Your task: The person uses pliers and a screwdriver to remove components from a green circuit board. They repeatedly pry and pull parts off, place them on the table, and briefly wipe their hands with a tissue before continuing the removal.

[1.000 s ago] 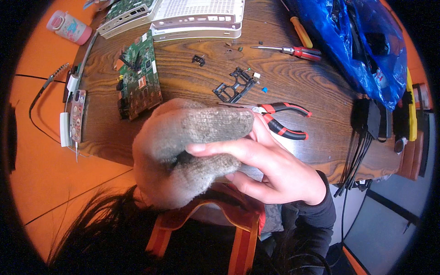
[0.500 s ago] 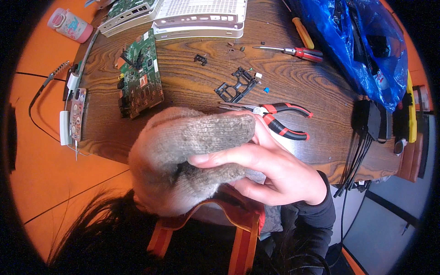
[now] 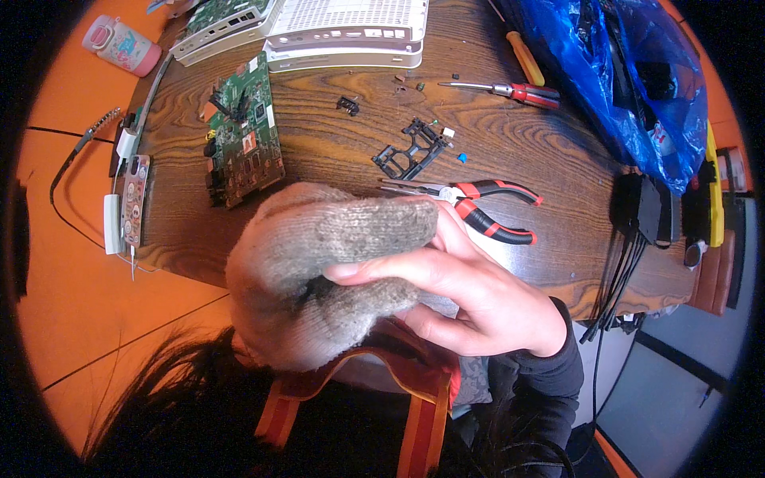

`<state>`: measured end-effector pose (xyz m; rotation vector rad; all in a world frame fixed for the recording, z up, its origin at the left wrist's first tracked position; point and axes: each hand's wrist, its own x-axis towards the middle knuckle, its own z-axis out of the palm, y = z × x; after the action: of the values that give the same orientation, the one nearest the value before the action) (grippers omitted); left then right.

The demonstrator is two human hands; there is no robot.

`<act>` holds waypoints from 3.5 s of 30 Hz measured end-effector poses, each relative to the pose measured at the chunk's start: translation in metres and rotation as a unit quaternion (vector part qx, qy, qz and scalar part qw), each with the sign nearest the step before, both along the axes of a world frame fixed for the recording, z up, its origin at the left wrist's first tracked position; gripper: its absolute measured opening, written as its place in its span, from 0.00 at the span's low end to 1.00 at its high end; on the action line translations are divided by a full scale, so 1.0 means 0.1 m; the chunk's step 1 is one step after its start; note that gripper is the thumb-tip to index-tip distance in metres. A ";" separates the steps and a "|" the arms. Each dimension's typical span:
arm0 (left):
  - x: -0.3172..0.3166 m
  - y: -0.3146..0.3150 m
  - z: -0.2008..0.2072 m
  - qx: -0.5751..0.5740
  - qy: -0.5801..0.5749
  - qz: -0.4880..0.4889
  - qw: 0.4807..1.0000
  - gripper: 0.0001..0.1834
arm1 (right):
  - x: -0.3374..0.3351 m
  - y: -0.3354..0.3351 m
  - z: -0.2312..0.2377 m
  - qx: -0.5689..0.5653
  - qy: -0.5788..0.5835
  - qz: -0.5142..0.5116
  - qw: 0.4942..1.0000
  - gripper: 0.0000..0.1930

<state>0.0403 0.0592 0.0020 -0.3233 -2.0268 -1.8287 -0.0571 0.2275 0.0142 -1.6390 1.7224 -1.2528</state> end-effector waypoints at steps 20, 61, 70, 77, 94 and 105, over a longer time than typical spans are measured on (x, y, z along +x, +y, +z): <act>0.07 -0.02 -0.27 0.066 -0.001 0.079 0.995 0.29 | -0.08 0.23 -0.56 0.127 -0.040 -0.214 0.968 0.28; 1.44 -2.25 0.06 -0.246 0.006 0.574 0.781 0.23 | 0.11 -0.07 -0.09 -0.152 0.369 -0.430 0.810 0.28; 0.81 -0.47 -0.44 0.413 -0.069 0.071 0.905 0.31 | 0.67 -1.03 -0.40 -0.123 -0.447 -0.082 0.882 0.37; 0.80 -0.45 -0.51 0.565 -0.169 -0.048 0.806 0.35 | 0.73 -0.97 -0.33 -0.089 -0.395 -0.232 0.885 0.10; 0.93 -1.26 -0.36 0.070 -0.029 0.588 0.805 0.24 | 1.15 -0.45 -0.19 -0.158 -0.708 -0.015 0.688 0.12; 0.79 -0.99 -0.32 -0.250 -0.030 0.313 0.916 0.38 | 0.63 -0.48 -0.38 -0.047 -0.266 -0.141 0.953 0.13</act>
<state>0.1191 -0.0397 -0.0296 0.2391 -2.2646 -0.9386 0.0060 0.1791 -0.0242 -0.9819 1.5959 -1.7399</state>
